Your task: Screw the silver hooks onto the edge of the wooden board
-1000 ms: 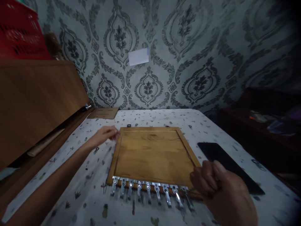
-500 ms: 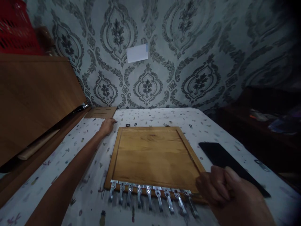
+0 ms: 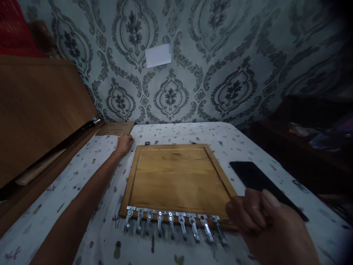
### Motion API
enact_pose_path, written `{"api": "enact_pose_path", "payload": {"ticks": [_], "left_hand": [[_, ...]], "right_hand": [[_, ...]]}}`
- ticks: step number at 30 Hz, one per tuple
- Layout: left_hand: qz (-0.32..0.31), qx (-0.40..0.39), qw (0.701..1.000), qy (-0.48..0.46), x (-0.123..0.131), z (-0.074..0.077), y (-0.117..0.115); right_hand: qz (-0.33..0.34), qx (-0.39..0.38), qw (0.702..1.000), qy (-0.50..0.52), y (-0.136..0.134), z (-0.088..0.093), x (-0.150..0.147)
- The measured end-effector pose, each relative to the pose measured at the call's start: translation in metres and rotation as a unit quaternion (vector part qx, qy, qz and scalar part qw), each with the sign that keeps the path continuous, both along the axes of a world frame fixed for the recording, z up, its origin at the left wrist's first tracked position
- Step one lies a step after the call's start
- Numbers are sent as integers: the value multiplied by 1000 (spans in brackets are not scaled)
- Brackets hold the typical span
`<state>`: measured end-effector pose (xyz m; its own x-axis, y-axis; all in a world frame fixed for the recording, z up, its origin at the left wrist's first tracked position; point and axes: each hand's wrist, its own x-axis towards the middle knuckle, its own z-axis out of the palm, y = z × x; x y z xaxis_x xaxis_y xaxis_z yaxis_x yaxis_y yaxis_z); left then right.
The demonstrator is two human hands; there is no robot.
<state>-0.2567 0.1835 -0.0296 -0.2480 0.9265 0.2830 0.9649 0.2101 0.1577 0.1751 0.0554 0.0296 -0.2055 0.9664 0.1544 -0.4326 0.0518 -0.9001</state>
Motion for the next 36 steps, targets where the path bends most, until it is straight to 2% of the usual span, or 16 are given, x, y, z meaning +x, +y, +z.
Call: {"api": "enact_pose_path", "payload": {"ticks": [7, 12, 17, 21, 25, 29, 32, 36], "left_hand": [[5, 21, 1000, -9, 0, -5, -14], [3, 41, 999, -21, 3, -3, -25], [6, 60, 997, -38, 13, 5, -35], [8, 70, 994, -78, 23, 15, -54], [-8, 79, 987, -137, 35, 26, -71], [-91, 61, 977, -185, 76, 40, -92], [-188, 16, 958, -215, 130, 49, -112], [-312, -91, 915, -240, 204, 57, -133]], "right_hand": [[-2, 12, 1000, 19, -3, 0, -1], [3, 24, 1000, 19, -4, -2, -1], [23, 61, 998, 19, -2, 0, -4], [44, 72, 995, 45, -4, 5, -8], [15, 65, 996, 65, -3, 2, -8], [21, 70, 994, 77, -3, 0, -8], [32, 73, 994, 81, -4, 0, -8], [33, 73, 995, 67, -4, -1, -5]]}}
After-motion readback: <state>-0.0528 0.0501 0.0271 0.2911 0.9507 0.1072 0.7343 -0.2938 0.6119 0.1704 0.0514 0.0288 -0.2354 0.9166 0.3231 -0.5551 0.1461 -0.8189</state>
